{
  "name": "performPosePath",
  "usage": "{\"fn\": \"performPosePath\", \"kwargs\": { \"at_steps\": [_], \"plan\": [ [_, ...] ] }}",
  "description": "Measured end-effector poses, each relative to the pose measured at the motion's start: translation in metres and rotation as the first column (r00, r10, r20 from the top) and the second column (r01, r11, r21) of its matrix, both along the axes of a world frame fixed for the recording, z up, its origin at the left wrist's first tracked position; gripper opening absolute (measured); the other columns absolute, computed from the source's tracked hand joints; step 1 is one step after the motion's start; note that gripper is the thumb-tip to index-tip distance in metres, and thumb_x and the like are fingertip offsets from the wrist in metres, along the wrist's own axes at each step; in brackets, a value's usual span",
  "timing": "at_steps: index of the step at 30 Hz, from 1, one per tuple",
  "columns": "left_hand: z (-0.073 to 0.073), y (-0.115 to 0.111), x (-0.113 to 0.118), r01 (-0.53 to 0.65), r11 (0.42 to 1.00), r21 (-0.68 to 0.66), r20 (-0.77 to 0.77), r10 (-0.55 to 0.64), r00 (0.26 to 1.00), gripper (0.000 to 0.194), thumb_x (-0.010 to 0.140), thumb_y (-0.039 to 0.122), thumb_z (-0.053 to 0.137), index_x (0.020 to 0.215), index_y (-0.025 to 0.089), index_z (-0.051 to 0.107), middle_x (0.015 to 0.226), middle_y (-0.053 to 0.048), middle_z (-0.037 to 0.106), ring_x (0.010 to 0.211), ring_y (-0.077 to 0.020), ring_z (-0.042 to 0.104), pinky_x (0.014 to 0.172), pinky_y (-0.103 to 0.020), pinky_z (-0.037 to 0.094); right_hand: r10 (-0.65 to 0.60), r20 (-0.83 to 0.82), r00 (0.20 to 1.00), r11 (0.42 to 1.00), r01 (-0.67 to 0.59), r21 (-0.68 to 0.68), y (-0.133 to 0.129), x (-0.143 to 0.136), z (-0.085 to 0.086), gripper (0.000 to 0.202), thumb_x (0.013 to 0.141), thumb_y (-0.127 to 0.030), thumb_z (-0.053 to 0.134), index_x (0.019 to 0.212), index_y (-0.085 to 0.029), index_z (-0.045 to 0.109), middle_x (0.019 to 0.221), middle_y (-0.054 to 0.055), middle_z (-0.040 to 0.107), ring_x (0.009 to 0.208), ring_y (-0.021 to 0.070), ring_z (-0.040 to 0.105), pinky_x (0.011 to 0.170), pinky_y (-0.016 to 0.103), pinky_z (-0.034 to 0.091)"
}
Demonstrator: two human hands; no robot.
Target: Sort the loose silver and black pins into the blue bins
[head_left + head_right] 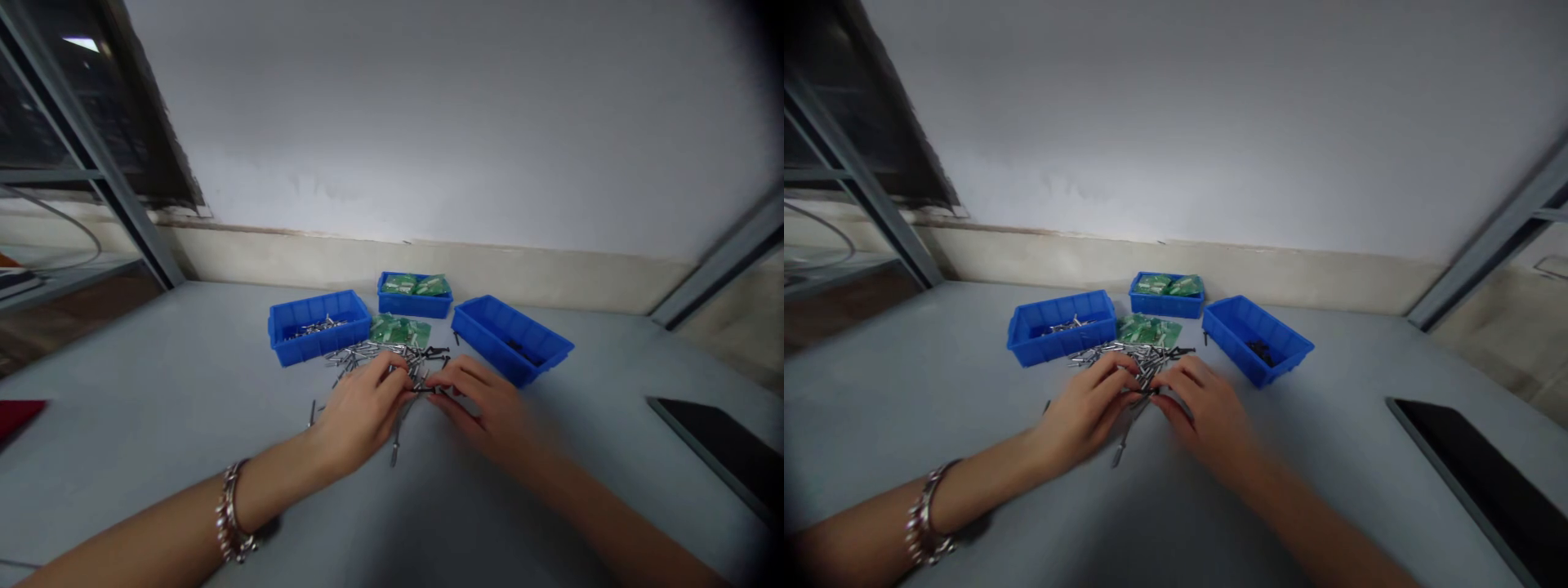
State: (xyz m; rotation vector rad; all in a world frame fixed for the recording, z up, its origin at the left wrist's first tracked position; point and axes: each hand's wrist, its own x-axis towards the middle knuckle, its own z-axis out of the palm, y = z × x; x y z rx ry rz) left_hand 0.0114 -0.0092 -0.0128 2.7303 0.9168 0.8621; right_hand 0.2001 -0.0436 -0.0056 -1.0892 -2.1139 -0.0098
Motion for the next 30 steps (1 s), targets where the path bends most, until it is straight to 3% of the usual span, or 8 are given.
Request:
{"fn": "performPosePath", "kwargs": {
  "at_steps": [9, 18, 30],
  "plan": [
    [0.0019, -0.0031, 0.0007, -0.038, 0.999, -0.005, -0.047, 0.038, 0.998, 0.019, 0.087, 0.028, 0.043, 0.102, 0.018, 0.048, 0.11, -0.01, 0.044, 0.088, -0.0213, 0.051, 0.074, -0.038, 0.047, 0.008, -0.029, 1.0, 1.0, -0.008, -0.001, 0.0002, 0.0008, -0.0005, 0.012, 0.086, -0.025, 0.047, 0.087, -0.023, 0.058, 0.079, 0.003, 0.059, 0.074, 0.0175, 0.058, 0.065, 0.03, 0.048],
    [0.0003, -0.0015, -0.0004, -0.012, 0.999, 0.039, -0.022, 0.013, 1.0, 0.015, 0.09, 0.023, 0.037, 0.094, 0.017, 0.05, 0.105, -0.009, 0.046, 0.076, -0.0163, 0.051, 0.067, -0.033, 0.047, -0.006, -0.042, 0.999, 1.0, 0.006, 0.001, -0.0012, -0.001, 0.0019, 0.009, 0.084, -0.024, 0.05, 0.087, -0.027, 0.058, 0.077, 0.002, 0.058, 0.073, 0.0193, 0.059, 0.063, 0.031, 0.05],
    [0.0028, -0.0024, 0.0005, -0.002, 1.0, 0.031, -0.002, 0.003, 1.0, 0.02, 0.091, 0.023, 0.033, 0.09, 0.016, 0.051, 0.102, -0.009, 0.048, 0.077, -0.0165, 0.052, 0.067, -0.032, 0.047, -0.017, -0.016, 1.0, 1.0, 0.017, -0.009, -0.0015, 0.0002, 0.0017, 0.015, 0.084, -0.023, 0.051, 0.097, -0.021, 0.058, 0.084, 0.004, 0.06, 0.079, 0.0169, 0.058, 0.068, 0.03, 0.05]
  ]
}}
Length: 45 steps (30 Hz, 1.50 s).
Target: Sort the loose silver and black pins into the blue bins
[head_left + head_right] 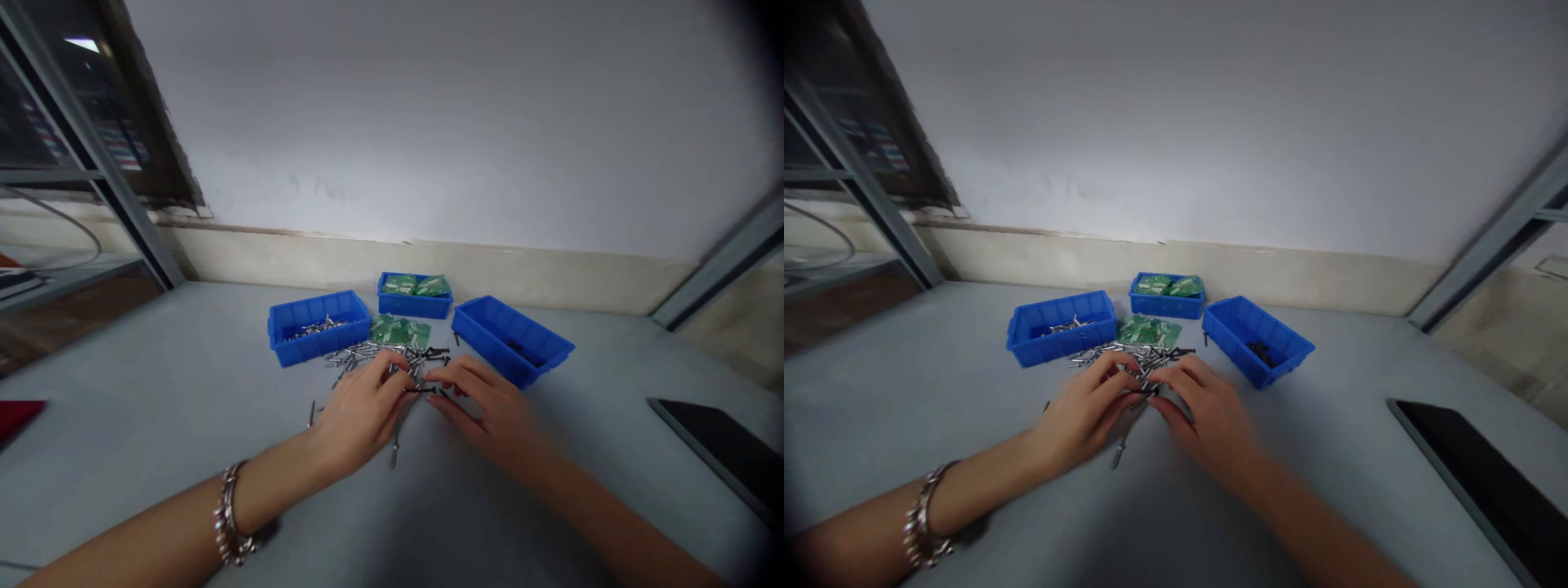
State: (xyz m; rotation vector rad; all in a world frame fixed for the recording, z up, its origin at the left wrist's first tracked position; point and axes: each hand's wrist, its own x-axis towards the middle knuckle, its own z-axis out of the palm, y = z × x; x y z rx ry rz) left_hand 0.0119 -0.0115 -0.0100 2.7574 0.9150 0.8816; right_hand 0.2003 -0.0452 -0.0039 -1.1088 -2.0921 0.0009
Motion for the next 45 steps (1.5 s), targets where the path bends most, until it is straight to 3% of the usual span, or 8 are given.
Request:
{"fn": "performPosePath", "kwargs": {
  "at_steps": [23, 30, 37, 45],
  "plan": [
    [-0.0003, -0.0017, -0.0004, 0.0, 0.999, -0.049, 0.002, 0.0, 1.0, 0.017, 0.089, 0.023, 0.036, 0.094, 0.017, 0.051, 0.105, -0.009, 0.046, 0.076, -0.016, 0.05, 0.069, -0.033, 0.046, 0.018, -0.001, 1.0, 1.0, -0.018, -0.013, 0.0015, 0.0016, -0.0015, 0.01, 0.084, -0.025, 0.05, 0.089, -0.025, 0.059, 0.08, 0.003, 0.057, 0.074, 0.0185, 0.058, 0.065, 0.031, 0.049],
    [-0.0002, -0.0018, -0.0004, -0.002, 0.999, -0.038, -0.005, 0.001, 1.0, 0.018, 0.087, 0.025, 0.042, 0.101, 0.017, 0.049, 0.107, -0.01, 0.045, 0.085, -0.0196, 0.051, 0.074, -0.036, 0.047, 0.024, -0.005, 1.0, 1.0, -0.023, 0.004, 0.0011, 0.0008, 0.0004, 0.01, 0.085, -0.024, 0.049, 0.087, -0.024, 0.059, 0.079, 0.003, 0.058, 0.074, 0.0181, 0.057, 0.064, 0.031, 0.049],
    [-0.001, -0.0003, -0.0001, 0.012, 1.0, -0.015, 0.03, -0.012, 0.999, 0.016, 0.089, 0.021, 0.037, 0.095, 0.017, 0.051, 0.103, -0.009, 0.047, 0.084, -0.018, 0.052, 0.073, -0.034, 0.048, 0.019, 0.001, 1.0, 1.0, -0.019, -0.013, 0.0003, 0.0004, 0.0004, 0.011, 0.086, -0.026, 0.048, 0.085, -0.022, 0.059, 0.079, 0.004, 0.057, 0.073, 0.0185, 0.057, 0.064, 0.031, 0.048],
    [0.0012, -0.0007, -0.0004, 0.016, 1.0, -0.008, 0.042, -0.015, 0.999, 0.018, 0.09, 0.021, 0.035, 0.094, 0.016, 0.052, 0.103, -0.009, 0.048, 0.083, -0.0173, 0.052, 0.072, -0.033, 0.048, 0.005, -0.005, 1.0, 1.0, -0.005, -0.017, -0.0006, -0.0001, 0.0001, 0.014, 0.084, -0.025, 0.051, 0.097, -0.022, 0.056, 0.086, 0.004, 0.059, 0.08, 0.0181, 0.058, 0.07, 0.032, 0.05]
  ]
}}
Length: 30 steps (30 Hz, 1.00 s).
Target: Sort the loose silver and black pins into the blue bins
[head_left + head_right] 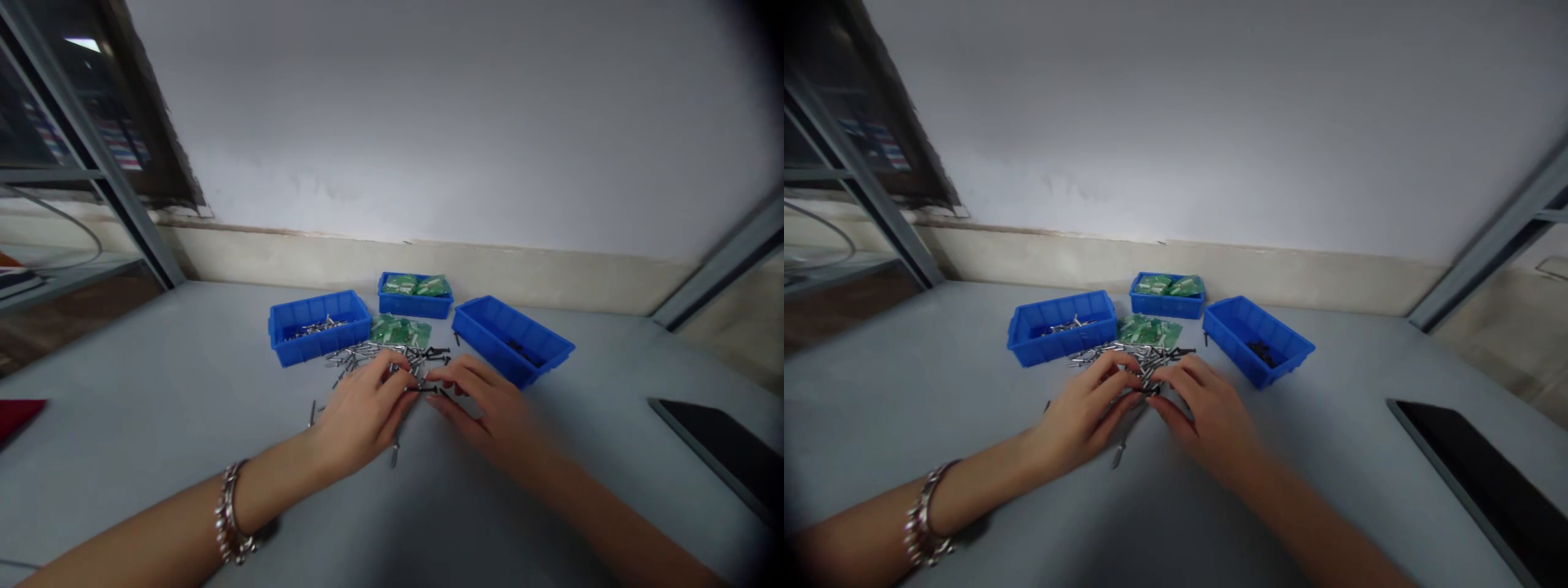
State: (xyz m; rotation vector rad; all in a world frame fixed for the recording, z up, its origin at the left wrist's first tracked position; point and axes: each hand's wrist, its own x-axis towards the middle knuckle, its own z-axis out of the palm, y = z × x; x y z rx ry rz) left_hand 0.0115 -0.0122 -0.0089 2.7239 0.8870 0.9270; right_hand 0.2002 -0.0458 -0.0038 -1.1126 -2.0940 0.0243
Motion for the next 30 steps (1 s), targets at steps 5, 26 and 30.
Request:
{"fn": "performPosePath", "kwargs": {
  "at_steps": [5, 26, 30],
  "plan": [
    [0.0, 0.0, 0.0, 0.003, 1.0, -0.008, -0.004, -0.003, 1.0, 0.019, 0.09, 0.021, 0.034, 0.094, 0.016, 0.052, 0.102, -0.01, 0.048, 0.083, -0.0174, 0.052, 0.072, -0.033, 0.048, 0.024, 0.003, 1.0, 1.0, -0.024, -0.004, 0.0, 0.0, 0.0, 0.012, 0.086, -0.02, 0.048, 0.093, -0.022, 0.057, 0.083, 0.004, 0.058, 0.077, 0.0177, 0.057, 0.067, 0.031, 0.049],
    [-0.002, 0.0, -0.001, 0.021, 0.997, -0.072, 0.046, -0.017, 0.999, 0.028, 0.089, 0.026, 0.04, 0.115, 0.016, 0.04, 0.112, -0.011, 0.047, 0.1, -0.0225, 0.048, 0.08, -0.038, 0.046, 0.027, 0.016, 1.0, 0.999, -0.027, 0.025, -0.001, 0.0, 0.007, 0.008, 0.084, -0.022, 0.052, 0.085, -0.019, 0.06, 0.079, 0.003, 0.058, 0.074, 0.0149, 0.057, 0.066, 0.026, 0.047],
    [-0.002, -0.001, 0.0, -0.001, 0.997, -0.083, 0.049, 0.005, 0.999, 0.032, 0.088, 0.027, 0.041, 0.118, 0.016, 0.037, 0.114, -0.011, 0.045, 0.097, -0.0224, 0.048, 0.077, -0.038, 0.047, -0.052, 0.059, 0.997, 0.995, 0.046, 0.092, -0.001, 0.007, 0.014, 0.011, 0.086, -0.024, 0.048, 0.087, -0.02, 0.059, 0.08, 0.003, 0.059, 0.076, 0.0143, 0.057, 0.068, 0.026, 0.046]
  ]
}}
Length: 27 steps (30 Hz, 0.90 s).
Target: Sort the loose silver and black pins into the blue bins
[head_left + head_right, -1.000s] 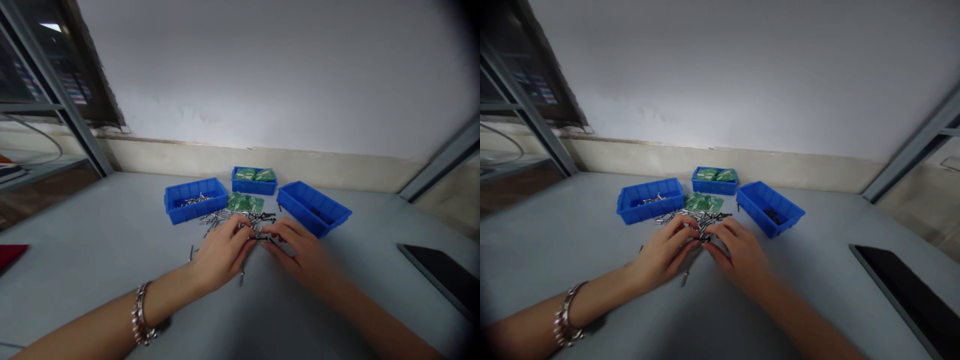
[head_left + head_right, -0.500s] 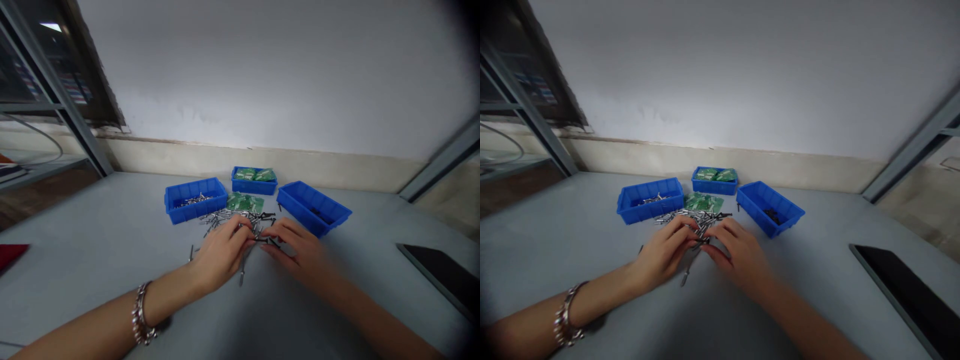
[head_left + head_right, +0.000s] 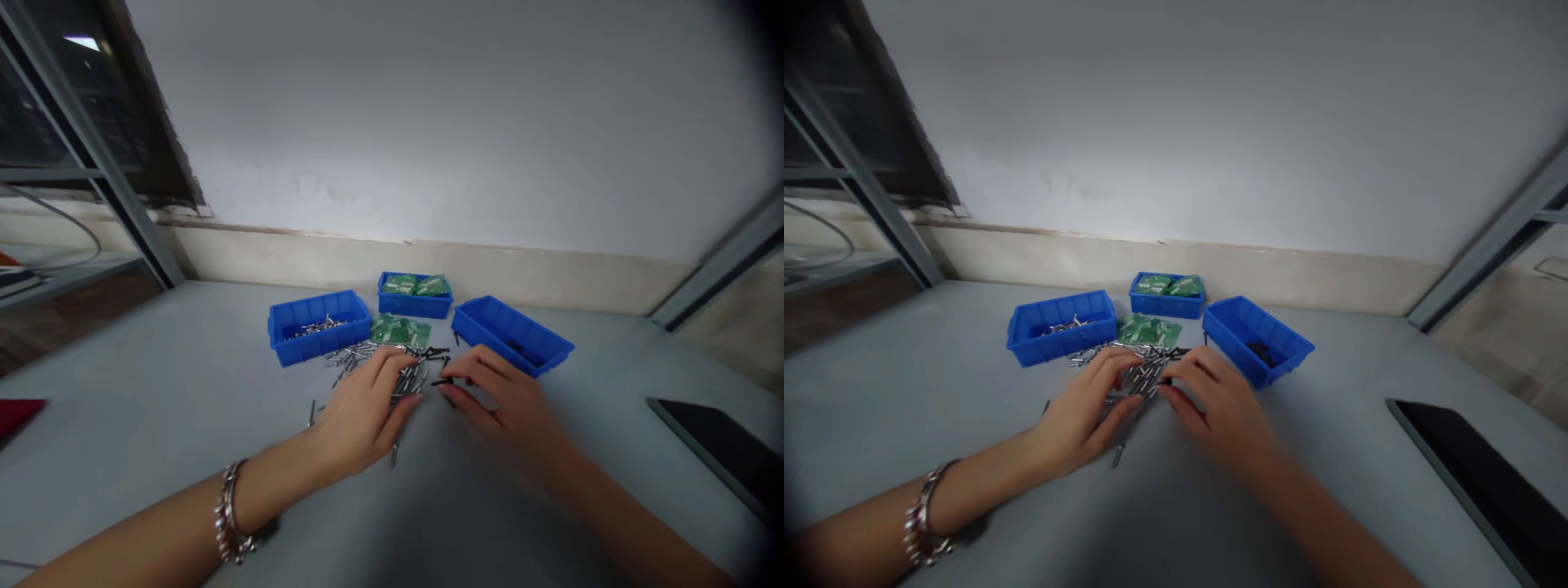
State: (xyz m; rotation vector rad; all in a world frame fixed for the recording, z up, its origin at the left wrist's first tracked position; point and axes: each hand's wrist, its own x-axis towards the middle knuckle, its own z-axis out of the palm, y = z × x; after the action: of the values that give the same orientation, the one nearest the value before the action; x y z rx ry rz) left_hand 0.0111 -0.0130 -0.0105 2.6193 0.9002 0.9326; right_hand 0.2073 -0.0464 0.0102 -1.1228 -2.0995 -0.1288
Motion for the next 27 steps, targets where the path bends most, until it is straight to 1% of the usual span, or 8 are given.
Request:
{"fn": "performPosePath", "kwargs": {
  "at_steps": [3, 5, 8, 11, 14, 19, 23, 27],
  "plan": [
    [0.0, 0.001, 0.0, 0.011, 1.0, 0.024, -0.005, -0.011, 1.0, 0.021, 0.089, 0.025, 0.039, 0.108, 0.017, 0.045, 0.109, -0.01, 0.047, 0.092, -0.0205, 0.049, 0.078, -0.037, 0.046, -0.166, 0.043, 0.985, 0.983, 0.162, 0.091, 0.003, 0.01, 0.004, 0.014, 0.086, -0.025, 0.046, 0.09, -0.02, 0.059, 0.082, 0.004, 0.059, 0.077, 0.0153, 0.057, 0.068, 0.027, 0.045],
    [0.0, 0.001, 0.0, 0.02, 0.999, 0.037, -0.011, -0.02, 1.0, 0.015, 0.089, 0.023, 0.038, 0.1, 0.017, 0.048, 0.106, -0.009, 0.047, 0.088, -0.019, 0.05, 0.077, -0.036, 0.046, -0.303, 0.069, 0.951, 0.944, 0.289, 0.157, 0.007, 0.018, 0.006, 0.017, 0.087, -0.027, 0.044, 0.089, -0.019, 0.059, 0.081, 0.004, 0.059, 0.076, 0.0165, 0.057, 0.066, 0.028, 0.044],
    [-0.001, 0.001, 0.0, 0.026, 0.999, 0.039, -0.023, -0.025, 0.999, 0.014, 0.09, 0.021, 0.036, 0.094, 0.018, 0.049, 0.103, -0.007, 0.047, 0.084, -0.0171, 0.051, 0.074, -0.034, 0.046, -0.509, 0.14, 0.849, 0.857, 0.484, 0.177, 0.011, 0.031, 0.006, 0.018, 0.086, -0.028, 0.043, 0.087, -0.02, 0.06, 0.082, 0.005, 0.059, 0.076, 0.0191, 0.056, 0.061, 0.029, 0.042],
    [-0.003, 0.001, 0.0, 0.036, 0.999, 0.038, -0.029, -0.035, 0.999, 0.013, 0.09, 0.021, 0.037, 0.094, 0.018, 0.049, 0.102, -0.007, 0.047, 0.082, -0.0159, 0.051, 0.073, -0.032, 0.046, -0.645, 0.251, 0.721, 0.762, 0.63, 0.15, 0.015, 0.044, 0.004, 0.018, 0.084, -0.026, 0.043, 0.086, -0.021, 0.06, 0.08, 0.005, 0.058, 0.076, 0.0214, 0.055, 0.057, 0.03, 0.038],
    [-0.005, 0.001, 0.0, 0.04, 0.998, 0.041, -0.034, -0.039, 0.999, 0.012, 0.089, 0.021, 0.038, 0.094, 0.018, 0.049, 0.102, -0.006, 0.047, 0.081, -0.0155, 0.051, 0.072, -0.032, 0.046, -0.685, 0.324, 0.652, 0.703, 0.709, 0.059, 0.019, 0.052, 0.002, 0.018, 0.082, -0.023, 0.043, 0.087, -0.02, 0.06, 0.078, 0.005, 0.059, 0.074, 0.0216, 0.055, 0.055, 0.03, 0.036],
    [-0.005, 0.002, 0.0, 0.049, 0.998, 0.049, -0.034, -0.047, 0.998, 0.012, 0.089, 0.021, 0.038, 0.094, 0.018, 0.049, 0.102, -0.007, 0.047, 0.079, -0.0152, 0.05, 0.071, -0.031, 0.046, -0.701, 0.376, 0.606, 0.63, 0.773, -0.071, 0.023, 0.057, -0.001, 0.02, 0.082, -0.025, 0.042, 0.087, -0.02, 0.06, 0.078, 0.006, 0.061, 0.074, 0.0233, 0.055, 0.054, 0.03, 0.035],
    [-0.005, 0.002, 0.0, 0.056, 0.997, 0.048, -0.041, -0.054, 0.998, 0.013, 0.089, 0.021, 0.038, 0.094, 0.017, 0.05, 0.101, -0.007, 0.047, 0.079, -0.0155, 0.05, 0.071, -0.031, 0.046, -0.692, 0.375, 0.617, 0.638, 0.766, -0.081, 0.025, 0.061, -0.003, 0.021, 0.083, -0.025, 0.041, 0.09, -0.019, 0.06, 0.078, 0.007, 0.061, 0.076, 0.024, 0.055, 0.056, 0.031, 0.036],
    [-0.004, 0.002, 0.0, 0.05, 0.997, 0.062, -0.047, -0.047, 0.998, 0.015, 0.089, 0.021, 0.038, 0.095, 0.017, 0.05, 0.101, -0.008, 0.047, 0.078, -0.0152, 0.05, 0.07, -0.031, 0.046, -0.691, 0.341, 0.637, 0.688, 0.724, 0.043, 0.022, 0.058, -0.002, 0.023, 0.084, -0.026, 0.041, 0.098, -0.017, 0.057, 0.083, 0.01, 0.057, 0.078, 0.025, 0.054, 0.059, 0.032, 0.039]
  ]
}}
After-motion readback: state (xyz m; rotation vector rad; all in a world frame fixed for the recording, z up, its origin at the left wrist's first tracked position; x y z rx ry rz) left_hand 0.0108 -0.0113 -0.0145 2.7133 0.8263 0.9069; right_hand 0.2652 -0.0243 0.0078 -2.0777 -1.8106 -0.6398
